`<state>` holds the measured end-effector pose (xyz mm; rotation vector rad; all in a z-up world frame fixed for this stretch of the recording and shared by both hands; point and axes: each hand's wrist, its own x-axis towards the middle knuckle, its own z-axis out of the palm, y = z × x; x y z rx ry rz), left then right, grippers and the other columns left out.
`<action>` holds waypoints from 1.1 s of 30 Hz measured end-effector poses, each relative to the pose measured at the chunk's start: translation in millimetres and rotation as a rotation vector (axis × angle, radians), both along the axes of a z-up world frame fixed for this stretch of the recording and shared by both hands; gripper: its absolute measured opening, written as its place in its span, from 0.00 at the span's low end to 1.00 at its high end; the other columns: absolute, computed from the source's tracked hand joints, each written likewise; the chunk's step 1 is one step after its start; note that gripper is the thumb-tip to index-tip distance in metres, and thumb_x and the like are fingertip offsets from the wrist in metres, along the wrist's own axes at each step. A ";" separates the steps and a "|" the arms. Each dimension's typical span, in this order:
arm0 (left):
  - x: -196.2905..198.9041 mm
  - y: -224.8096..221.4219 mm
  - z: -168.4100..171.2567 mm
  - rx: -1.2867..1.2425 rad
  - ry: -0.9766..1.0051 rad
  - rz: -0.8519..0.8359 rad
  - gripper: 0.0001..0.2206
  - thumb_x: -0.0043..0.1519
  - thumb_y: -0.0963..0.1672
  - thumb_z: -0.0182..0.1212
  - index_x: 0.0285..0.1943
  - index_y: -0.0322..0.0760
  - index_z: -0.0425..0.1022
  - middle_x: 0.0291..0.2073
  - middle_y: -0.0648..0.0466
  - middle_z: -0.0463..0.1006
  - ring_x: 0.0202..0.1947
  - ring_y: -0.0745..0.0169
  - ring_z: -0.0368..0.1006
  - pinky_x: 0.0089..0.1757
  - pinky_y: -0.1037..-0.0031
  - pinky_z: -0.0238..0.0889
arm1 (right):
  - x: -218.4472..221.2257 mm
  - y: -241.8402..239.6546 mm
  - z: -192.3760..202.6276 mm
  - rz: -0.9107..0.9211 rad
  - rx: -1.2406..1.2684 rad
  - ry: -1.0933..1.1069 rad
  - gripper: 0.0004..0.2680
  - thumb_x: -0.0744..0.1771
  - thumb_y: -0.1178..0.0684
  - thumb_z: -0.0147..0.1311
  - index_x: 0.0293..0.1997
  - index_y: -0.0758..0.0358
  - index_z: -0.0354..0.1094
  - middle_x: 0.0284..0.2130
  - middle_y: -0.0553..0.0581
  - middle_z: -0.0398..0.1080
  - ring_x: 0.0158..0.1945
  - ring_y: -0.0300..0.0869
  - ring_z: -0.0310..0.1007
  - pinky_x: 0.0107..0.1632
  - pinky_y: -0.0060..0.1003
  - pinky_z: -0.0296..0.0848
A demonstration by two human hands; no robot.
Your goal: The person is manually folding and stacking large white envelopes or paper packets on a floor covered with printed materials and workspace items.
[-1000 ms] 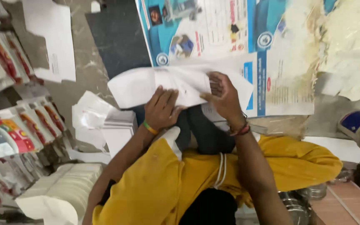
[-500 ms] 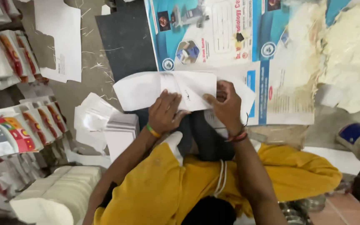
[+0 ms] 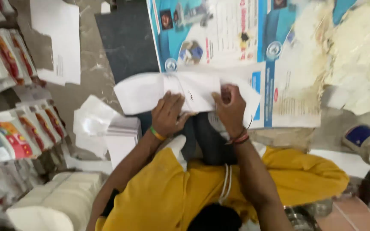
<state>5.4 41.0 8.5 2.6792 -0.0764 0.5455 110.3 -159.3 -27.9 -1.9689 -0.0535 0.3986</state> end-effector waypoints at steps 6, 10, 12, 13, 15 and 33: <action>6.2 3.4 -10.4 -0.029 -0.048 -0.035 0.22 0.64 0.50 0.71 0.54 0.25 0.78 0.49 0.41 0.80 0.51 0.41 0.78 0.55 0.57 0.71 | 24.9 8.7 26.5 0.203 0.404 0.139 0.18 0.65 0.58 0.65 0.60 0.64 0.65 0.47 0.56 0.75 0.48 0.35 0.76 0.50 0.34 0.76; 8.8 -1.8 -16.7 -0.051 -0.090 0.002 0.23 0.60 0.51 0.71 0.52 0.25 0.79 0.46 0.42 0.80 0.48 0.42 0.77 0.53 0.56 0.72 | 16.4 3.7 -15.1 0.171 -0.190 -0.568 0.06 0.67 0.61 0.64 0.45 0.58 0.71 0.38 0.57 0.77 0.40 0.42 0.77 0.44 0.35 0.76; -8.4 -7.1 -20.7 -0.003 -0.078 0.014 0.23 0.57 0.51 0.73 0.50 0.26 0.79 0.46 0.42 0.80 0.48 0.40 0.77 0.50 0.58 0.70 | 13.7 -2.3 11.1 0.247 0.363 0.108 0.18 0.62 0.58 0.66 0.57 0.66 0.68 0.48 0.58 0.73 0.46 0.37 0.76 0.45 0.33 0.79; -25.0 -12.3 -6.5 -0.019 -0.022 0.029 0.23 0.57 0.51 0.73 0.50 0.26 0.79 0.46 0.42 0.80 0.48 0.40 0.77 0.50 0.58 0.70 | -11.7 -6.5 9.7 0.250 0.352 0.168 0.18 0.62 0.58 0.66 0.57 0.66 0.68 0.48 0.58 0.73 0.46 0.37 0.76 0.45 0.33 0.79; -1.8 -4.9 -1.8 -0.100 -0.049 0.015 0.23 0.59 0.50 0.75 0.51 0.24 0.77 0.47 0.41 0.79 0.49 0.41 0.76 0.52 0.58 0.72 | -6.5 1.5 -8.9 -0.006 -0.124 -0.064 0.09 0.67 0.58 0.68 0.48 0.68 0.73 0.32 0.60 0.75 0.32 0.41 0.72 0.39 0.34 0.73; 0.7 -3.0 -11.5 -0.105 -0.059 0.010 0.23 0.57 0.51 0.74 0.48 0.26 0.78 0.46 0.41 0.78 0.46 0.44 0.77 0.51 0.57 0.73 | 18.6 0.5 18.8 0.328 0.348 -0.073 0.18 0.62 0.57 0.68 0.56 0.70 0.68 0.47 0.62 0.73 0.43 0.43 0.75 0.40 0.36 0.76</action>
